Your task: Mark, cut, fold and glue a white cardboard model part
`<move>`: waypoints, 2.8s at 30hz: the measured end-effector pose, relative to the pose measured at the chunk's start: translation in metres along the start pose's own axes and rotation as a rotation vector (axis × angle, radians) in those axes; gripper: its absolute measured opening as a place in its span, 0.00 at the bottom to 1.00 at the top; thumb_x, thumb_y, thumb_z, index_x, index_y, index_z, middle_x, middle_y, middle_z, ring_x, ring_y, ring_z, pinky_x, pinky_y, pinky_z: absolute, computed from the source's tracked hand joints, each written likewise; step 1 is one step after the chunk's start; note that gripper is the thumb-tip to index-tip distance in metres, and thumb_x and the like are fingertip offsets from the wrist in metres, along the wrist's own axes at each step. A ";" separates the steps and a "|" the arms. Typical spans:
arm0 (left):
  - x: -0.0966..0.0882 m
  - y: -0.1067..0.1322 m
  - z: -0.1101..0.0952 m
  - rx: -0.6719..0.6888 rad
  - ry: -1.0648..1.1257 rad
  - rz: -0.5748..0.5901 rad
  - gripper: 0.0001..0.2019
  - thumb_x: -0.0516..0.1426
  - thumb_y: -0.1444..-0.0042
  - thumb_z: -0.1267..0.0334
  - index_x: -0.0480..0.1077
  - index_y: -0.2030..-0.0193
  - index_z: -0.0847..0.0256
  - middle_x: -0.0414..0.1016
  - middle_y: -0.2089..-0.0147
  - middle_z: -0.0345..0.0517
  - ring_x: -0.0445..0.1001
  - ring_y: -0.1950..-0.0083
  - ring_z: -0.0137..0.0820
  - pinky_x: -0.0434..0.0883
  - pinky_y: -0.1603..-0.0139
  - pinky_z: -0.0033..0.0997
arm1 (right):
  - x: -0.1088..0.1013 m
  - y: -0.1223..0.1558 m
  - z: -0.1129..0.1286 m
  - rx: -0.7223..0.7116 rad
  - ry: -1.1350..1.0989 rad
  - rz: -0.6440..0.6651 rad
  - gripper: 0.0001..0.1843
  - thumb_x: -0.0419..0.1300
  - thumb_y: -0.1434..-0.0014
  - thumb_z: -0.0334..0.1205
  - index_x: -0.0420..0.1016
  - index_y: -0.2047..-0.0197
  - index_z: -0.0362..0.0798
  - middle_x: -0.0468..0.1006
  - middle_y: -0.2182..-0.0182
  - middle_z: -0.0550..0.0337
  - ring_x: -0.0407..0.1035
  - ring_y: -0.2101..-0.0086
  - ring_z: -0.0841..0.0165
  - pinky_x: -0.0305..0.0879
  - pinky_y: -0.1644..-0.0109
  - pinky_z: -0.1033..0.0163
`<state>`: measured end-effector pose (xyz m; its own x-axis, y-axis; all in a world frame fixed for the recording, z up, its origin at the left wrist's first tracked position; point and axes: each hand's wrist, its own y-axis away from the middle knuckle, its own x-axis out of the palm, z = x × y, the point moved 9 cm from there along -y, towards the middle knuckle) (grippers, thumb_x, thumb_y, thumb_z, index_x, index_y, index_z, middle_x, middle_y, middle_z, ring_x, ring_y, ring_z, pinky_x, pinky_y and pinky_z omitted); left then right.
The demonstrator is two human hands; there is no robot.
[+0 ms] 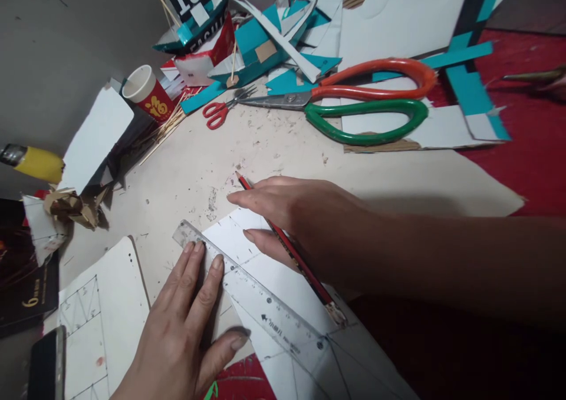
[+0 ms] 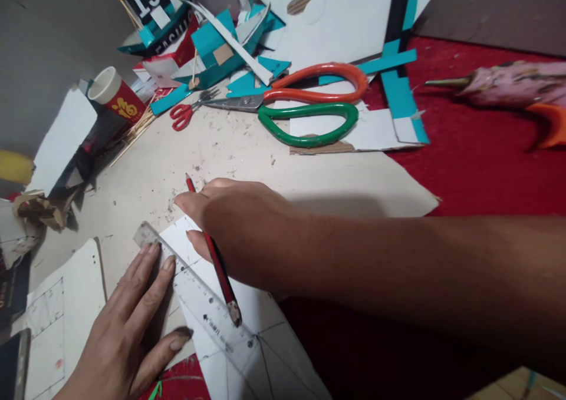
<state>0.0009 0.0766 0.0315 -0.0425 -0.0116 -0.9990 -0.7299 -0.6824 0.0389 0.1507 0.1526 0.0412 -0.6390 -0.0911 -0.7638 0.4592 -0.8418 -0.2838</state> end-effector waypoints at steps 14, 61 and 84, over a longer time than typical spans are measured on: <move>0.002 0.001 0.000 0.007 0.024 0.028 0.37 0.53 0.37 0.51 0.47 0.28 0.69 0.43 0.26 0.65 0.47 0.28 0.55 0.59 0.35 0.57 | 0.000 0.000 0.000 0.007 0.009 0.023 0.14 0.56 0.38 0.37 0.73 0.50 0.44 0.79 0.55 0.45 0.73 0.57 0.57 0.67 0.59 0.57; -0.001 -0.002 -0.005 0.019 -0.036 -0.021 0.42 0.57 0.42 0.45 0.51 0.30 0.72 0.49 0.28 0.69 0.52 0.29 0.56 0.64 0.37 0.55 | 0.003 -0.001 -0.002 0.032 0.000 0.069 0.17 0.57 0.40 0.32 0.73 0.48 0.44 0.80 0.54 0.46 0.74 0.56 0.58 0.70 0.58 0.59; 0.005 0.001 -0.004 -0.081 0.029 -0.112 0.42 0.61 0.48 0.47 0.56 0.32 0.68 0.53 0.29 0.70 0.53 0.30 0.56 0.68 0.39 0.55 | 0.046 -0.020 0.000 0.391 -0.738 -0.018 0.06 0.55 0.45 0.31 0.73 0.66 0.47 0.74 0.76 0.64 0.67 0.75 0.73 0.63 0.73 0.68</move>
<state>0.0031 0.0728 0.0269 0.0567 0.0474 -0.9973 -0.6713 -0.7376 -0.0733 0.1123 0.1654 0.0115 -0.9468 -0.2865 -0.1464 0.2848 -0.9580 0.0328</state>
